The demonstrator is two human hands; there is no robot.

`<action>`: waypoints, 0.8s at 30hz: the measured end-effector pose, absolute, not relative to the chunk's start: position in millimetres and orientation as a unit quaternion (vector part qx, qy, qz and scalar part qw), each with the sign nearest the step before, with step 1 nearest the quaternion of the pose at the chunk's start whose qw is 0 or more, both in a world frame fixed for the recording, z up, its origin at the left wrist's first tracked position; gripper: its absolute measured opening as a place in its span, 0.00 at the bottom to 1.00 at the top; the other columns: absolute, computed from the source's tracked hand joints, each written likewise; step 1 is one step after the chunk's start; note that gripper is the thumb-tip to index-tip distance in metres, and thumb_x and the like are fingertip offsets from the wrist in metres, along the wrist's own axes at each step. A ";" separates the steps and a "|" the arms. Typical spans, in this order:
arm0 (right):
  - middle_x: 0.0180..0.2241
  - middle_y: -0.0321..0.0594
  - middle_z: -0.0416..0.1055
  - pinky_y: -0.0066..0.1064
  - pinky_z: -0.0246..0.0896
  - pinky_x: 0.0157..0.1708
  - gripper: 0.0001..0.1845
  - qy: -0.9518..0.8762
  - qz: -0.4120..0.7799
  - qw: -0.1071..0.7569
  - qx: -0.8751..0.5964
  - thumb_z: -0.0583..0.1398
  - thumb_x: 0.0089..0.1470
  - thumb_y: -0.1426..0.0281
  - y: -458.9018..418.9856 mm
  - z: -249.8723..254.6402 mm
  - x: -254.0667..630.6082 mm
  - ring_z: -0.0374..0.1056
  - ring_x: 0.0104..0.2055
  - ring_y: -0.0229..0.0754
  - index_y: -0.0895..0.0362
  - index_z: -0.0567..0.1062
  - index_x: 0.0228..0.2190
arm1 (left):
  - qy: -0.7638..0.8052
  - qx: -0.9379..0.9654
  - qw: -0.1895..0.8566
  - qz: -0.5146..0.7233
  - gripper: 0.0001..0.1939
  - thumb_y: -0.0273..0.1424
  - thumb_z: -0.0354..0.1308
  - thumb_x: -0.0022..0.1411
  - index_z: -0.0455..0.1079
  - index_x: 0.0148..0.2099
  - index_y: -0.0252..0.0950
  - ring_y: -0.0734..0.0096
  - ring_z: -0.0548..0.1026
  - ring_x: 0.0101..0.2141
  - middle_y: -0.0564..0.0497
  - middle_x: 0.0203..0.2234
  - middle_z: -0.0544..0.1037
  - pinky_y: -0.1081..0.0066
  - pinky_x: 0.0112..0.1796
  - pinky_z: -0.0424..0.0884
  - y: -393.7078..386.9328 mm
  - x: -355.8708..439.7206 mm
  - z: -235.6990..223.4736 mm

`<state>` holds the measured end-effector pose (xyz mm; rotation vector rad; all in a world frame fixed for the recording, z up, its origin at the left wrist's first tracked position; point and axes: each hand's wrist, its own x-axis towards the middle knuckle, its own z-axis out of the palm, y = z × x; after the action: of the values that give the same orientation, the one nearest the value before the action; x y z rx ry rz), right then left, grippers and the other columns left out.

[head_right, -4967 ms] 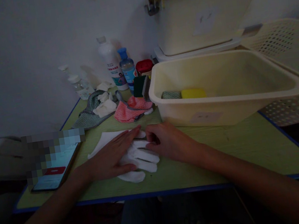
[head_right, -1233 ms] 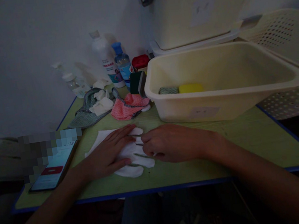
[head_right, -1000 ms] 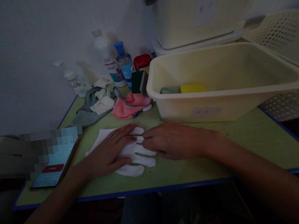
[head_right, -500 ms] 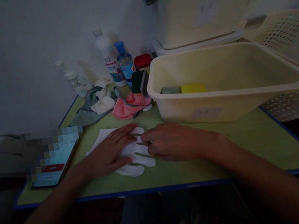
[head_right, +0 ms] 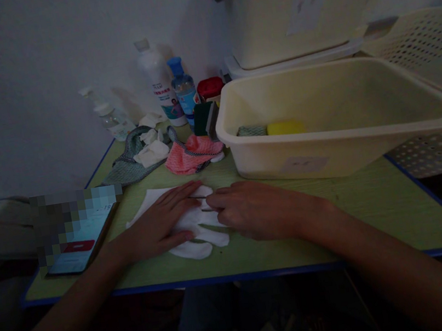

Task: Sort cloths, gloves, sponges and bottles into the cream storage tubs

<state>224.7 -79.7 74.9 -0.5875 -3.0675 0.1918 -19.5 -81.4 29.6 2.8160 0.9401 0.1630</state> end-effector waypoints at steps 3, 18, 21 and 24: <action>0.33 0.44 0.69 0.29 0.55 0.30 0.09 -0.979 0.082 -0.007 -0.186 0.55 0.52 0.82 -78.7 78.7 227.8 0.62 0.32 0.38 0.63 0.74 0.29 | 0.314 0.944 0.086 0.056 0.26 0.47 0.48 0.62 0.59 0.55 0.34 0.57 0.47 0.64 0.37 0.63 0.53 0.53 0.60 0.51 -80.6 -20.4 29.1; 0.30 0.41 0.69 0.29 0.56 0.32 0.12 -0.972 0.139 -0.042 -0.184 0.53 0.56 0.80 -78.9 81.0 232.1 0.65 0.31 0.37 0.61 0.74 0.26 | 0.312 0.944 0.091 0.061 0.26 0.46 0.48 0.62 0.59 0.56 0.34 0.57 0.48 0.64 0.37 0.63 0.54 0.54 0.60 0.51 -80.4 -20.5 28.7; 0.31 0.42 0.70 0.29 0.57 0.33 0.11 -0.970 0.146 -0.047 -0.187 0.54 0.56 0.79 -79.8 83.9 232.1 0.66 0.32 0.38 0.61 0.76 0.29 | 0.316 0.942 0.097 0.063 0.25 0.46 0.48 0.62 0.60 0.55 0.34 0.57 0.48 0.64 0.38 0.63 0.54 0.54 0.60 0.51 -81.0 -19.8 30.1; 0.30 0.41 0.70 0.29 0.57 0.33 0.11 -0.977 0.121 -0.027 -0.175 0.54 0.55 0.80 -79.3 84.4 232.1 0.65 0.31 0.37 0.60 0.76 0.28 | 0.314 0.941 0.102 0.066 0.25 0.46 0.48 0.62 0.60 0.55 0.34 0.57 0.49 0.63 0.38 0.62 0.55 0.54 0.60 0.51 -81.4 -19.4 31.4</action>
<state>232.1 -79.3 84.4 -0.5610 -3.1232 0.3854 -19.4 -81.4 31.4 2.7801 0.9282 0.1957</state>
